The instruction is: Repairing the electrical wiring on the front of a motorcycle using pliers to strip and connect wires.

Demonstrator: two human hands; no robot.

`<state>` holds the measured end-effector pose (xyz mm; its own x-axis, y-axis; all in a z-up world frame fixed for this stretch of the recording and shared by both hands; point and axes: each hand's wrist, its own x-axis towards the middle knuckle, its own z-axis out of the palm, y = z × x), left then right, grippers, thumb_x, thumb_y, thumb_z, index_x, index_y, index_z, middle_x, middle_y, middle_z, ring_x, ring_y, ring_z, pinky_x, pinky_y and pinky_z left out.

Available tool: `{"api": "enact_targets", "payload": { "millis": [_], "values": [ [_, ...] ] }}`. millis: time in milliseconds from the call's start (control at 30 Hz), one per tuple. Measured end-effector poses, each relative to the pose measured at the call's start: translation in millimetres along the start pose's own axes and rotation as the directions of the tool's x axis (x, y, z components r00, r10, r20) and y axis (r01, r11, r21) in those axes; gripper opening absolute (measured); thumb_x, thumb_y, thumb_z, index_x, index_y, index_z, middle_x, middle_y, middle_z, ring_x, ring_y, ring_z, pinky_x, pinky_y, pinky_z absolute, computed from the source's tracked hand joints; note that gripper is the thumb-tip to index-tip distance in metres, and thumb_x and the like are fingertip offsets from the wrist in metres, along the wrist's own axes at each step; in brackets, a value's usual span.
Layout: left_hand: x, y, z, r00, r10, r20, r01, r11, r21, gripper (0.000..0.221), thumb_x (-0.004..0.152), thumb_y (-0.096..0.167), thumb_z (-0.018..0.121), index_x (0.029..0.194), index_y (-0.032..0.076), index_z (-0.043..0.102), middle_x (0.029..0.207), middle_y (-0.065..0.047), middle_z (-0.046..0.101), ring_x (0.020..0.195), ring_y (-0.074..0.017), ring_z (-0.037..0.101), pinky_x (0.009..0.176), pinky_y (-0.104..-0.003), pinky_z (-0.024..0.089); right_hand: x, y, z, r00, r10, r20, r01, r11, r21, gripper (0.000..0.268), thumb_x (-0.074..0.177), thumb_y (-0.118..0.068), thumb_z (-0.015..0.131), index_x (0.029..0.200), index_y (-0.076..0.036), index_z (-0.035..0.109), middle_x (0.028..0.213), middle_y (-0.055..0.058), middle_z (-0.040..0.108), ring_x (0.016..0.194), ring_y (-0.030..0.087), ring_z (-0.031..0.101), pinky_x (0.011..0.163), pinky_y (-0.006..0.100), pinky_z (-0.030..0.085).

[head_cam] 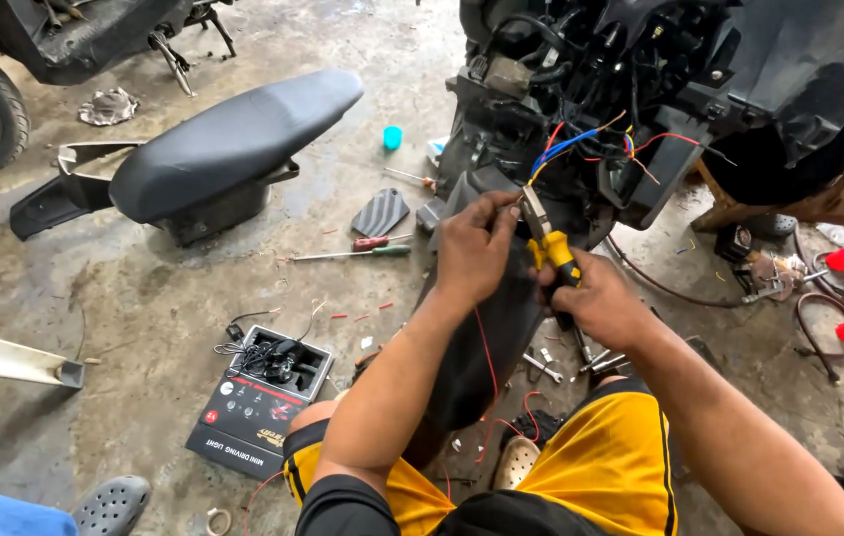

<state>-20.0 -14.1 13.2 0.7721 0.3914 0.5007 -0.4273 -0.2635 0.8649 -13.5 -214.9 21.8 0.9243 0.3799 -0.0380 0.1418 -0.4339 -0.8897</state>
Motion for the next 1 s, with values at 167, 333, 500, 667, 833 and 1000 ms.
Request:
{"api": "enact_targets", "payload": {
  "millis": [167, 333, 500, 667, 833, 1000],
  "values": [
    [-1.4, -13.6, 4.4, 0.999, -0.039, 0.034, 0.040, 0.999, -0.024, 0.014, 0.094, 0.022, 0.075, 0.106, 0.023, 0.082, 0.069, -0.008, 0.074, 0.075, -0.0297, 0.078, 0.068, -0.041, 0.062, 2.4, 20.6, 5.5, 1.000, 0.023, -0.006, -0.022, 0.990, 0.137, 0.020, 0.064, 0.013, 0.062, 0.080, 0.001, 0.065, 0.059, 0.018, 0.065, 0.049, 0.028, 0.068, 0.045, 0.038, 0.057],
    [-1.4, -17.0, 8.1, 0.994, -0.079, 0.081, 0.082, 0.996, -0.042, 0.016, 0.094, 0.023, 0.077, 0.109, 0.022, 0.081, 0.073, -0.011, 0.074, 0.076, -0.0314, 0.077, 0.067, -0.043, 0.061, -8.5, -26.0, -6.0, 0.996, -0.038, 0.084, 0.032, 0.996, 0.078, 0.039, 0.068, 0.011, 0.061, 0.102, 0.004, 0.078, 0.084, 0.018, 0.078, 0.076, 0.024, 0.074, 0.071, 0.033, 0.060],
    [-1.6, -22.7, 12.8, 0.989, -0.121, 0.081, 0.124, 0.992, -0.030, 0.014, 0.093, 0.025, 0.077, 0.106, 0.023, 0.081, 0.072, -0.008, 0.075, 0.074, -0.0277, 0.078, 0.066, -0.040, 0.062, -11.7, -34.5, -3.1, 0.999, -0.007, 0.045, 0.009, 0.999, -0.036, 0.043, 0.067, 0.009, 0.065, 0.104, -0.002, 0.083, 0.076, 0.011, 0.072, 0.070, 0.019, 0.069, 0.065, 0.031, 0.057],
    [-2.9, -13.7, 5.7, 0.990, -0.108, 0.095, 0.112, 0.993, -0.041, 0.012, 0.095, 0.022, 0.075, 0.104, 0.015, 0.080, 0.072, -0.014, 0.075, 0.072, -0.0311, 0.078, 0.064, -0.041, 0.063, -3.4, 3.1, -8.6, 1.000, 0.009, 0.015, -0.007, 0.997, -0.073, 0.023, 0.067, 0.009, 0.064, 0.085, 0.000, 0.076, 0.064, 0.013, 0.070, 0.059, 0.023, 0.070, 0.056, 0.033, 0.056],
    [-2.6, -13.2, 1.3, 0.989, -0.111, 0.101, 0.117, 0.992, -0.053, 0.011, 0.092, 0.022, 0.078, 0.101, 0.017, 0.080, 0.077, -0.015, 0.077, 0.077, -0.0324, 0.079, 0.065, -0.041, 0.064, -16.8, -48.0, -12.0, 0.993, 0.056, 0.102, -0.048, 0.995, -0.087, 0.044, 0.068, 0.008, 0.059, 0.104, 0.000, 0.083, 0.088, 0.018, 0.081, 0.082, 0.026, 0.076, 0.076, 0.036, 0.060],
    [-1.5, -10.4, -1.3, 0.989, -0.093, 0.113, 0.100, 0.993, -0.055, 0.010, 0.093, 0.022, 0.076, 0.099, 0.015, 0.080, 0.075, -0.015, 0.076, 0.076, -0.0331, 0.078, 0.064, -0.042, 0.063, -19.1, -49.2, -14.4, 0.994, -0.007, 0.112, 0.031, 0.975, -0.220, 0.053, 0.067, 0.005, 0.061, 0.116, -0.006, 0.080, 0.108, 0.013, 0.083, 0.101, 0.025, 0.075, 0.085, 0.039, 0.058]
  ]
}}
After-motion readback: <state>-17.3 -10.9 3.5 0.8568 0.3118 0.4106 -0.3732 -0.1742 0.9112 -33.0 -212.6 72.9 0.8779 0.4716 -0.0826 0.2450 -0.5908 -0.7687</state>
